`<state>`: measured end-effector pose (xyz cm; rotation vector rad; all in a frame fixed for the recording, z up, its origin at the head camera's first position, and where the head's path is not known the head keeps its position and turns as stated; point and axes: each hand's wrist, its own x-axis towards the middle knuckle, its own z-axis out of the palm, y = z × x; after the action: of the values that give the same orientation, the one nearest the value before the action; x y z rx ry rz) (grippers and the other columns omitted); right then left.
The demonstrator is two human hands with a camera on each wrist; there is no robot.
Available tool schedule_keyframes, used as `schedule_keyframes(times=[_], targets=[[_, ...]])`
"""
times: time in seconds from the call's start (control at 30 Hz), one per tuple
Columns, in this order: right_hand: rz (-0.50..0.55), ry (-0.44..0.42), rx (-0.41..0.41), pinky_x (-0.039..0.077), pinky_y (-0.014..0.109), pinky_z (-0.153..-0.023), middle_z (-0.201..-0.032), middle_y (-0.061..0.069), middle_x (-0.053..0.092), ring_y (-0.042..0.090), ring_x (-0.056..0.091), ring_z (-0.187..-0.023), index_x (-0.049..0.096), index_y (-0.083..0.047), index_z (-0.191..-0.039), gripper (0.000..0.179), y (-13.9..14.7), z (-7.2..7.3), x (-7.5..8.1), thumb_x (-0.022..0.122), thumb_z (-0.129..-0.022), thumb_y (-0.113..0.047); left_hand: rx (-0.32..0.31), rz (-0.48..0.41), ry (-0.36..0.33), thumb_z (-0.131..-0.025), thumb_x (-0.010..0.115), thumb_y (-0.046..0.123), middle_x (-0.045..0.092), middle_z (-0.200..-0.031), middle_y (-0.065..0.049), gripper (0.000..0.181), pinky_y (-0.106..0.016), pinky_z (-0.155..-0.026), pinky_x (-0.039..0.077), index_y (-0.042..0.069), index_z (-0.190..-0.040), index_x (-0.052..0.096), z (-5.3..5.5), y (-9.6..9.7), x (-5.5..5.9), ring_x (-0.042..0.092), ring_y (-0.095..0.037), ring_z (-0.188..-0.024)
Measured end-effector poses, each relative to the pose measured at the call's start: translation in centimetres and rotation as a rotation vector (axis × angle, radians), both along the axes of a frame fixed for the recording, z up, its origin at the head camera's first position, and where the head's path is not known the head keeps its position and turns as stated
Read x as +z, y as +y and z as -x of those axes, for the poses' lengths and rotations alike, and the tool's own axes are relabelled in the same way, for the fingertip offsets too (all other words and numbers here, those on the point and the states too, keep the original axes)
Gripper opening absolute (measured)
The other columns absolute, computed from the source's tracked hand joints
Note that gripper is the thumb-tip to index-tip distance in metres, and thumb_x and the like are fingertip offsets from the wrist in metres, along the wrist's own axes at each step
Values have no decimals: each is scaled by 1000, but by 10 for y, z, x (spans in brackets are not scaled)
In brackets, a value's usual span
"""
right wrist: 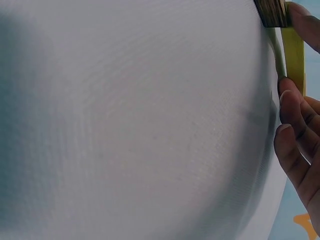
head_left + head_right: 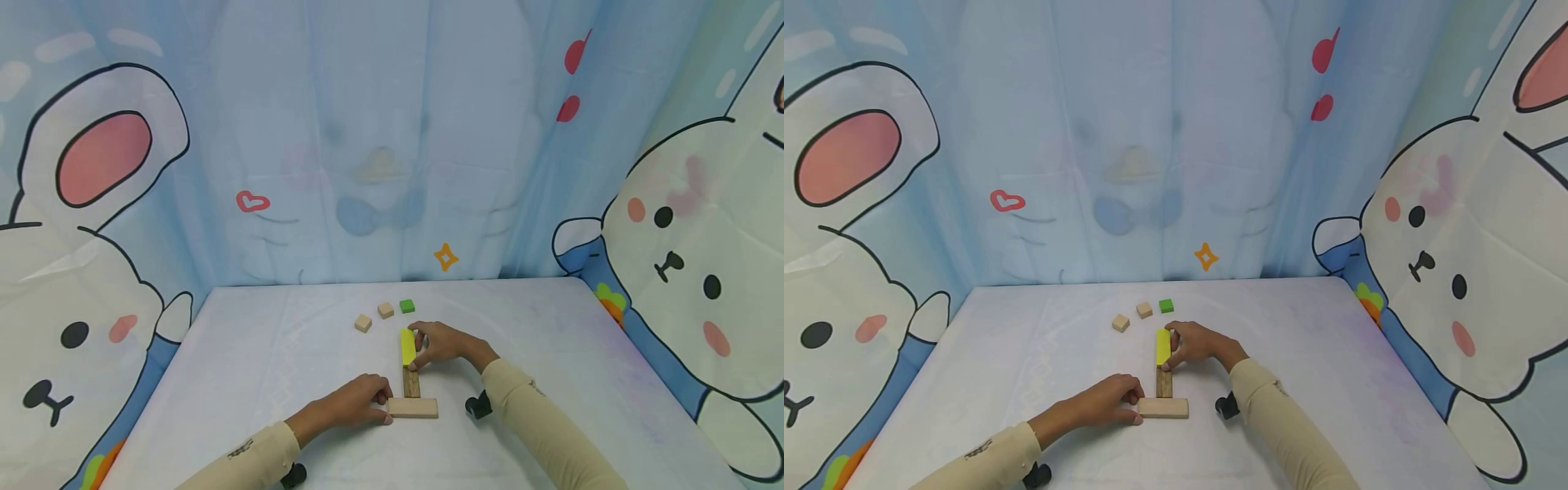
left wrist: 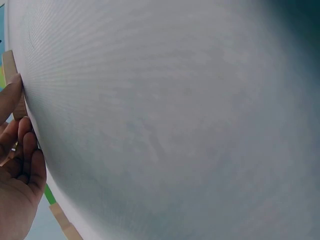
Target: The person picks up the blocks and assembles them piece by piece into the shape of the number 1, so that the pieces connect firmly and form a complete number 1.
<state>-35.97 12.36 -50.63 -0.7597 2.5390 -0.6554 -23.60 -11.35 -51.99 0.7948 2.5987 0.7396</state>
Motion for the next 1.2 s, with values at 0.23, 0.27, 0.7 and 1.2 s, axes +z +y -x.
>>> schedule_keyframes(times=[0.23, 0.27, 0.7, 1.2], targets=[[9, -11, 5, 44, 34, -81, -96, -5, 62, 14, 52, -87, 44, -1, -145, 92, 1, -2, 1, 88, -74, -40, 11, -5, -11, -86, 81, 29, 56, -91, 12, 30, -22, -81, 46, 16, -108, 64, -1, 0, 2, 49, -1, -86], [8, -11, 5, 44, 34, -82, -96, -5, 62, 14, 52, -87, 44, -1, -146, 92, 1, -2, 2, 88, -74, -40, 12, -5, -11, -86, 81, 29, 56, -91, 12, 30, -22, -81, 46, 16, -108, 64, -1, 1, 2, 49, -1, -86], [-12, -28, -2, 43, 35, -84, -95, -5, 61, 13, 52, -88, 43, -3, -146, 92, 1, -1, -1, 88, -75, -39, 7, -6, -1, -86, 81, 30, 56, -91, 14, 31, -21, -82, 46, 15, -108, 64, 1, 0, -3, 49, 0, -85], [-2, -34, 6, 42, 34, -81, -96, -5, 61, 14, 52, -87, 42, -3, -147, 92, 2, 1, -4, 88, -76, -39, -3, -11, 10, -86, 80, 31, 56, -90, 14, 31, -21, -82, 46, 16, -108, 65, 2, -1, -5, 49, 1, -85]])
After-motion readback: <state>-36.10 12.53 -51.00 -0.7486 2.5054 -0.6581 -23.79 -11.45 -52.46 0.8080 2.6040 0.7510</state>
